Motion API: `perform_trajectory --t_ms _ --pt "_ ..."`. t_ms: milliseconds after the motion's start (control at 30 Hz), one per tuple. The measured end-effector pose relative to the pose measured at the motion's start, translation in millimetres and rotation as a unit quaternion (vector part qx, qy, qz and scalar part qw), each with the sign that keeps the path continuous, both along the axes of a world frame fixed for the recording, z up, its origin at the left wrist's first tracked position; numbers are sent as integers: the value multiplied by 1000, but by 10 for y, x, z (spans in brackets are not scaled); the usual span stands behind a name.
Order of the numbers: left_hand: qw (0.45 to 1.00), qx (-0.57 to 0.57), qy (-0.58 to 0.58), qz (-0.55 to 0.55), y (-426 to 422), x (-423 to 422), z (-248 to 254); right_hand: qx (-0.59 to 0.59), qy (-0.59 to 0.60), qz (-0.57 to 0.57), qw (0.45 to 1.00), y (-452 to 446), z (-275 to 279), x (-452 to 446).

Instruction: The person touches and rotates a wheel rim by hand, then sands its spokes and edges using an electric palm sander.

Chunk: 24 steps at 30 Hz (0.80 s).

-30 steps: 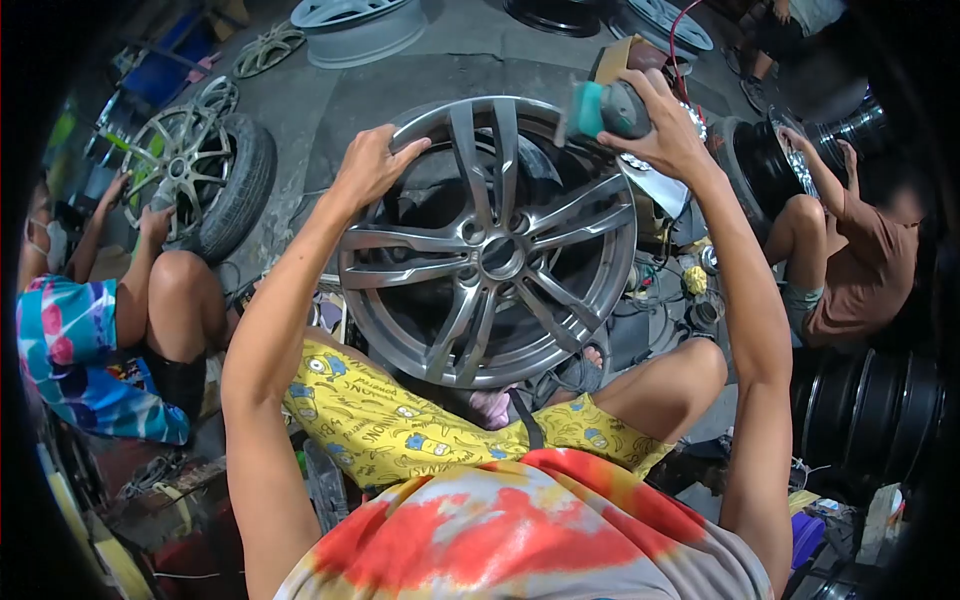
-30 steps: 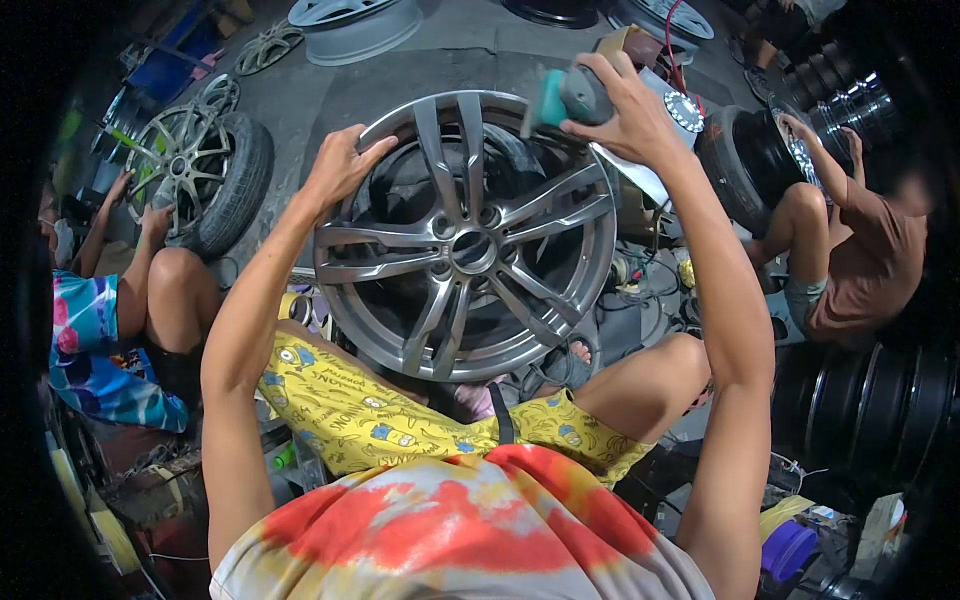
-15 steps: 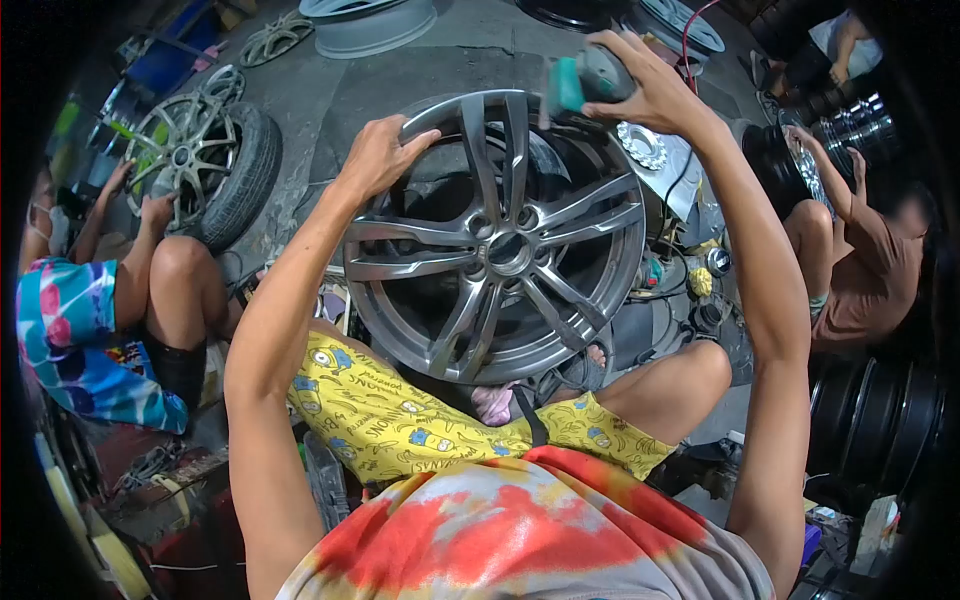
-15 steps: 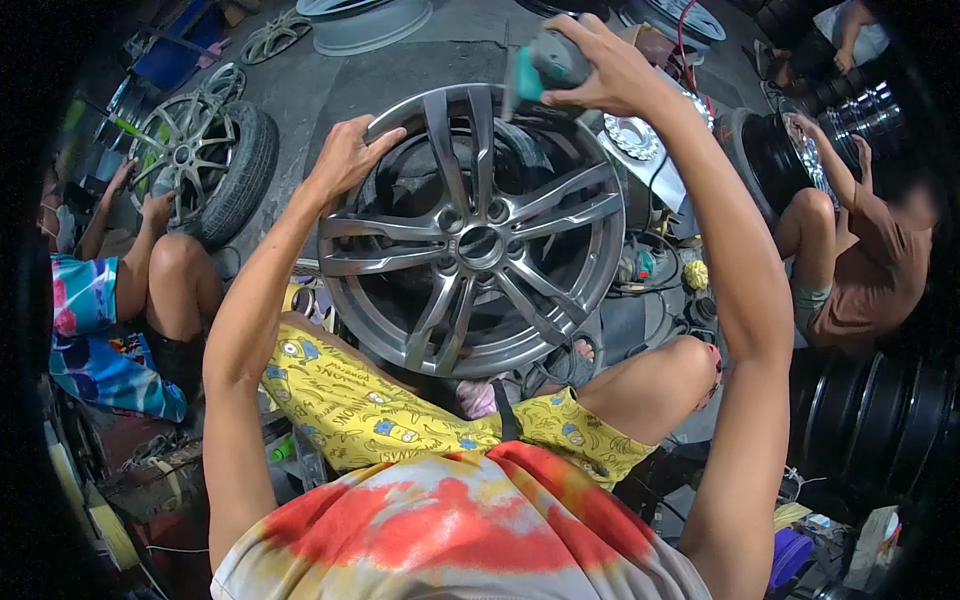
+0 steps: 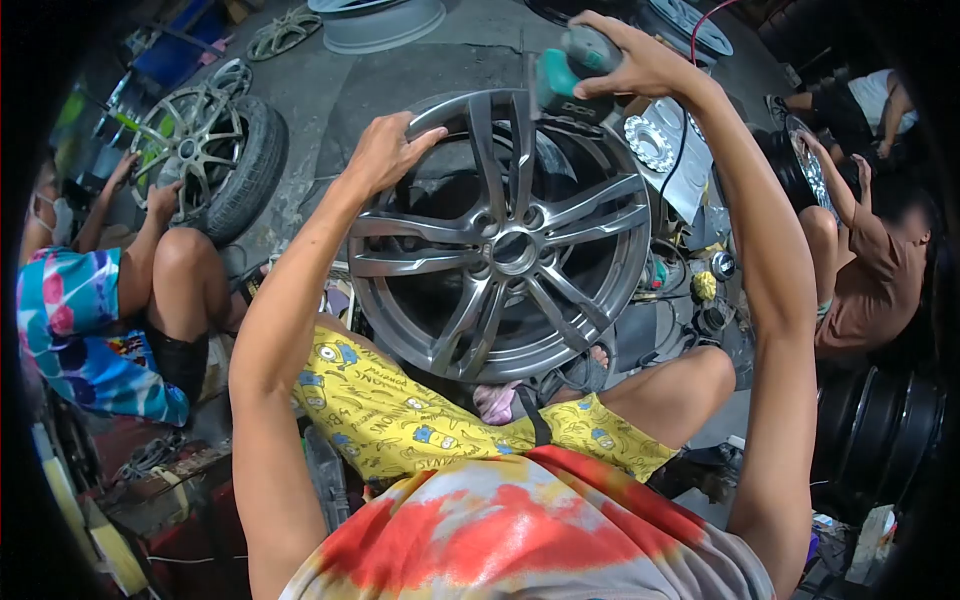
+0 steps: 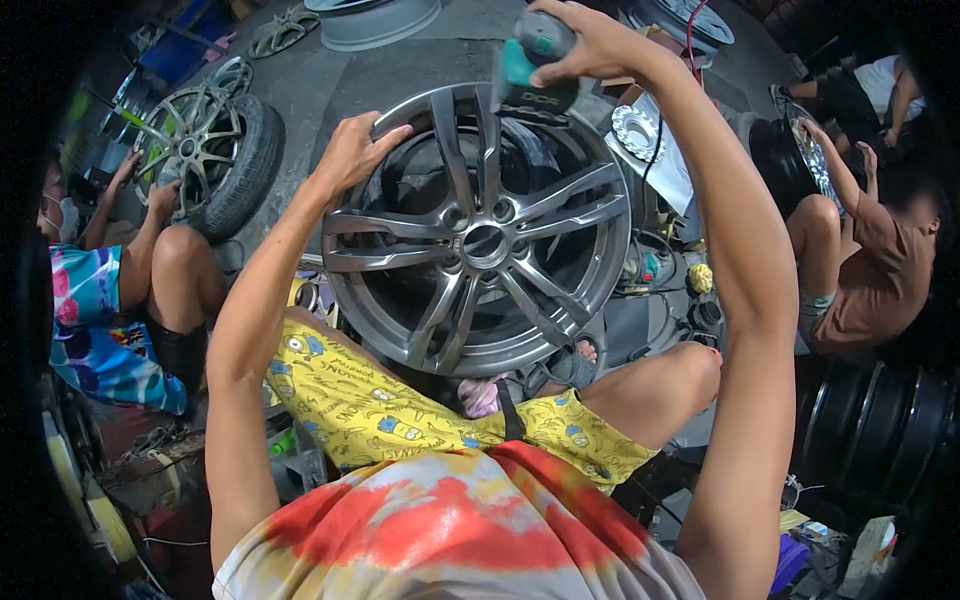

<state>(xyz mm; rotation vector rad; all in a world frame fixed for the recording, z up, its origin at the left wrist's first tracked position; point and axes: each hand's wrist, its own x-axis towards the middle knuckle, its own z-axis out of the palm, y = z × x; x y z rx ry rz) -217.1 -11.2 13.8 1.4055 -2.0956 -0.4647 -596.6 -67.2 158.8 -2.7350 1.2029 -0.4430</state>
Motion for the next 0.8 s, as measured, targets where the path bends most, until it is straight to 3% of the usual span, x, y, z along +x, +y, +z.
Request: perform_trajectory --t_ms 133,167,200,267,333,567,800 --pt "1000 -1 28 -13 50 -12 53 97 14 14 995 30 222 184" --pt "999 0 30 -19 52 -23 71 154 -25 -47 987 167 238 105" --pt "999 3 28 -18 57 -27 81 -3 -6 -9 1000 31 -62 -164" --pt "999 13 32 -16 56 -40 58 -52 -40 -36 997 246 -266 -471" --pt "1000 22 -6 -15 22 -33 61 -87 -46 -131 987 553 -502 -777" --pt "1000 -7 6 -15 72 -52 98 -115 -65 -230 964 1209 -741 -951" --pt "999 32 14 -8 87 -25 140 -160 -70 -201 964 990 -481 -156"
